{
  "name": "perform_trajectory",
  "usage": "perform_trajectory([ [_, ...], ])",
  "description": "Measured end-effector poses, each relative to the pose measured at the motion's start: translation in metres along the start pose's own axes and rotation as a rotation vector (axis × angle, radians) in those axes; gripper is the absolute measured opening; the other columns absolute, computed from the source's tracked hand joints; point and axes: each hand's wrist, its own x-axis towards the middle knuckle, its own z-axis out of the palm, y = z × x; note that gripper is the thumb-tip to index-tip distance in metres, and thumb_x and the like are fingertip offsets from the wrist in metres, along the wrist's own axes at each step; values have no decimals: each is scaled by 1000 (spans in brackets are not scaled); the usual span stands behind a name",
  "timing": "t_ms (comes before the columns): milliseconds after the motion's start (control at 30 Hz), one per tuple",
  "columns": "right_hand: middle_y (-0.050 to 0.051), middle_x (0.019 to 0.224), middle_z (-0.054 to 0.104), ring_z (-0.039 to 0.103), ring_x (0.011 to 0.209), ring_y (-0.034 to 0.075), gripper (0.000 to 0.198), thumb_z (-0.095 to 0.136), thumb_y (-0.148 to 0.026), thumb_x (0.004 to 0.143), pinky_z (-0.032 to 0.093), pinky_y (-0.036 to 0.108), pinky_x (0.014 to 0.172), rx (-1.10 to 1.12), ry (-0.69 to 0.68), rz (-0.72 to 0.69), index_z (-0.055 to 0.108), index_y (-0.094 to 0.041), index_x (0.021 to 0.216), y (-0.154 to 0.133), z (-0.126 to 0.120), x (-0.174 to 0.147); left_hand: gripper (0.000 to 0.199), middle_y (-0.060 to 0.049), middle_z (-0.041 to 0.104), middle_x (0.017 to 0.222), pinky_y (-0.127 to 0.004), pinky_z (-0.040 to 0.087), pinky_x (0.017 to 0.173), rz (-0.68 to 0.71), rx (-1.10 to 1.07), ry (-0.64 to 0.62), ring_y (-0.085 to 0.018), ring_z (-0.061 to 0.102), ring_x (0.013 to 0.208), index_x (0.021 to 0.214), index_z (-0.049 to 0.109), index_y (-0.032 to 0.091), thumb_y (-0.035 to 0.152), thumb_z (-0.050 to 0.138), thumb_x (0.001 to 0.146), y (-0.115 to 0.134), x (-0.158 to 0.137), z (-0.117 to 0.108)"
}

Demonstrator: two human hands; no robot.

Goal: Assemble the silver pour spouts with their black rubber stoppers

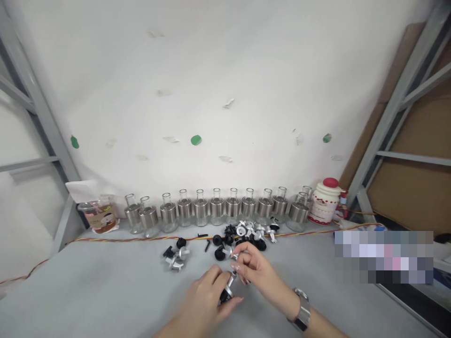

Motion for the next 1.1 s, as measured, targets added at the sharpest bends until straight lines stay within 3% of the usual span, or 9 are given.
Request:
perform_trajectory([
  [400,-10,54,46,39,43,5,34,69,-35,63,31,18,44,-72,-192,237,44,-19,79,-7,-13,-1,32,-3,55,89,-25,50,62,4,10,-111,-16,59,68,99,54,24,20,62,68,-4,-3,4],
  [600,-11,49,43,38,42,4,35,72,-32,59,28,17,42,-122,-194,229,44,-19,77,-2,-10,-1,29,-3,53,88,-25,49,65,-25,-33,-127,-16,58,70,94,57,22,10,59,67,-1,-3,1],
  [800,-11,50,45,38,40,4,36,71,-34,60,26,16,39,-70,-199,311,43,-19,78,-5,-9,-3,29,-2,50,83,-21,48,63,-17,-183,-91,-13,55,68,95,57,21,12,60,68,-2,-3,1],
  [933,-10,50,45,39,39,4,34,66,-39,65,26,16,38,-77,-204,294,44,-18,80,-8,-8,-3,27,-2,48,82,-23,47,65,-14,-291,2,-13,53,68,98,55,23,16,57,72,-3,-4,7],
  [1000,-9,48,45,40,39,6,33,55,-48,72,28,17,38,-123,-135,232,44,-18,81,-11,-11,0,28,-3,49,86,-26,47,70,-15,-371,65,-14,53,74,103,51,23,19,54,76,-2,-3,6],
  [1100,-5,50,48,44,40,9,38,32,-55,80,35,20,39,-418,175,79,44,-18,79,-15,-24,8,30,-7,48,98,-32,44,82,-54,-430,118,-18,52,89,111,44,25,20,44,82,-1,-1,1],
])
